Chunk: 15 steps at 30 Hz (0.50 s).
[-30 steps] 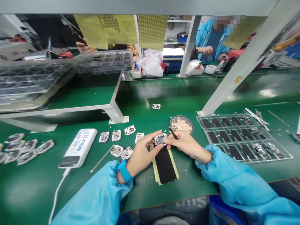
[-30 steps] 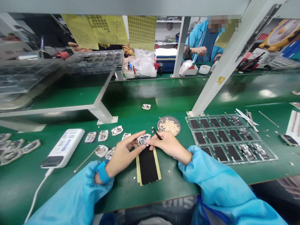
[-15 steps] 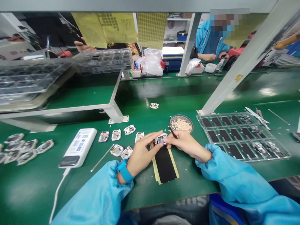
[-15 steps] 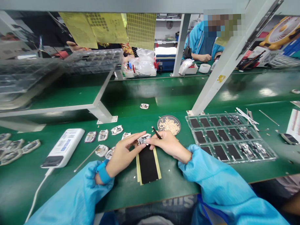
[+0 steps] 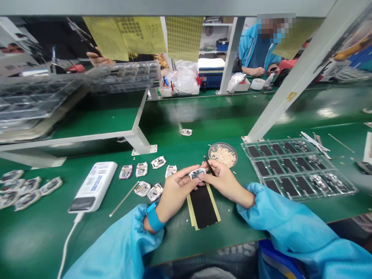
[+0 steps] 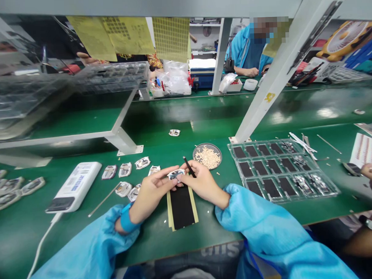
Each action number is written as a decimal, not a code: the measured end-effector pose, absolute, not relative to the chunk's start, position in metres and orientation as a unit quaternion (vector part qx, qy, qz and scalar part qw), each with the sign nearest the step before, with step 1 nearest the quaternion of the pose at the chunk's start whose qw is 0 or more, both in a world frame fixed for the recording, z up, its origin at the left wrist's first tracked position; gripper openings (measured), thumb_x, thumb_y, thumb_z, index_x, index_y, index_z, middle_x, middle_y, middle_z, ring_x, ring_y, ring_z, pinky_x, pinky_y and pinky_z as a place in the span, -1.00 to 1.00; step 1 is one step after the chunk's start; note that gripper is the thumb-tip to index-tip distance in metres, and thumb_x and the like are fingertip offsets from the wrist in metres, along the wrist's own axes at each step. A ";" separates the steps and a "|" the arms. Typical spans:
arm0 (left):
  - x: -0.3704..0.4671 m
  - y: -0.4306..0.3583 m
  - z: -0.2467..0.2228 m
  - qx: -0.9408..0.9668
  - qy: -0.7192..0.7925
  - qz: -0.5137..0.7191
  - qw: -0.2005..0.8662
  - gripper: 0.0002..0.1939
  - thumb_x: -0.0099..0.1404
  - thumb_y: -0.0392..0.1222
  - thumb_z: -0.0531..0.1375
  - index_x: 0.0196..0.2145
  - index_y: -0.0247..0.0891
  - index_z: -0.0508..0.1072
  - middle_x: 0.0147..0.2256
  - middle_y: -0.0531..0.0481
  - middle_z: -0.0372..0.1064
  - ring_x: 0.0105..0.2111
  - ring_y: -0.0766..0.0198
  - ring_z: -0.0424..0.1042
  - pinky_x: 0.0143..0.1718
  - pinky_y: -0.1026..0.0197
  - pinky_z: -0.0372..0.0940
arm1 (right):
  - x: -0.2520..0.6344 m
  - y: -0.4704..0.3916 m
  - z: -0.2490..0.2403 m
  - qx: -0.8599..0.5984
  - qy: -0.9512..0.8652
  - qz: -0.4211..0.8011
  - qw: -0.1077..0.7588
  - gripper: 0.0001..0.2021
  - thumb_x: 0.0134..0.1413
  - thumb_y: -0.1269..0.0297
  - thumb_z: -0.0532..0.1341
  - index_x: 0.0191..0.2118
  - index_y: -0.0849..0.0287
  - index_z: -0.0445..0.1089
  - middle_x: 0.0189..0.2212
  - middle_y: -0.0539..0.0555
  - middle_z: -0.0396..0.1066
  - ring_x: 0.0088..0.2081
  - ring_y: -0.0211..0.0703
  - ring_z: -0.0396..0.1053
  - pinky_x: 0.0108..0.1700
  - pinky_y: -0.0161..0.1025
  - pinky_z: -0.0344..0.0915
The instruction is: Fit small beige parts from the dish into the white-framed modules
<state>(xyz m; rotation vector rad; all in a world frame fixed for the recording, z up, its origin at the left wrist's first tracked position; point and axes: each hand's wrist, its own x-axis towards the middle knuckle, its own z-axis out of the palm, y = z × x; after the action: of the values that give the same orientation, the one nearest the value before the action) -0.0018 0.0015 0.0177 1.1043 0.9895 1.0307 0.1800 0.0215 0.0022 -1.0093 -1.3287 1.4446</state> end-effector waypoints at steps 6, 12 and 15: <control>0.000 0.001 0.018 0.492 0.439 0.468 0.588 -0.59 0.18 -0.09 0.40 -0.02 -0.26 0.59 -0.01 -0.16 0.52 -0.29 0.18 0.60 -0.20 0.16 0.53 | 0.174 0.018 0.007 -0.386 -0.532 0.623 0.425 -0.70 0.01 0.05 0.42 -0.27 0.17 0.47 -0.39 0.03 0.50 -0.34 -0.13 0.47 -0.18 -0.17 0.42; -0.002 -0.001 0.020 0.589 0.498 0.412 0.484 -0.59 0.23 0.07 0.33 -0.05 -0.20 0.62 -0.03 -0.12 0.56 -0.11 0.01 0.57 -0.03 0.07 0.49 | 0.169 0.020 0.016 -0.459 -0.540 0.541 0.452 -0.70 -0.10 0.08 0.47 -0.39 0.18 0.46 -0.55 -0.07 0.36 -0.50 -0.28 0.26 -0.38 -0.30 0.27; -0.011 -0.003 0.012 0.618 0.573 0.394 0.367 -0.57 0.20 0.16 0.30 -0.10 -0.16 0.62 -0.12 -0.05 0.60 -0.15 -0.01 0.58 -0.09 0.09 0.50 | 0.161 0.024 0.012 -0.451 -0.514 0.566 0.461 -0.65 -0.20 0.12 0.52 -0.45 0.20 0.41 -0.52 -0.08 0.39 -0.46 -0.29 0.30 -0.35 -0.35 0.31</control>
<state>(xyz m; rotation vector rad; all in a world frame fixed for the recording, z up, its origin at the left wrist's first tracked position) -0.0107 -0.0030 0.0122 1.5871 1.4723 1.0123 0.1608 0.0237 0.0117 -1.1089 -1.2641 1.3931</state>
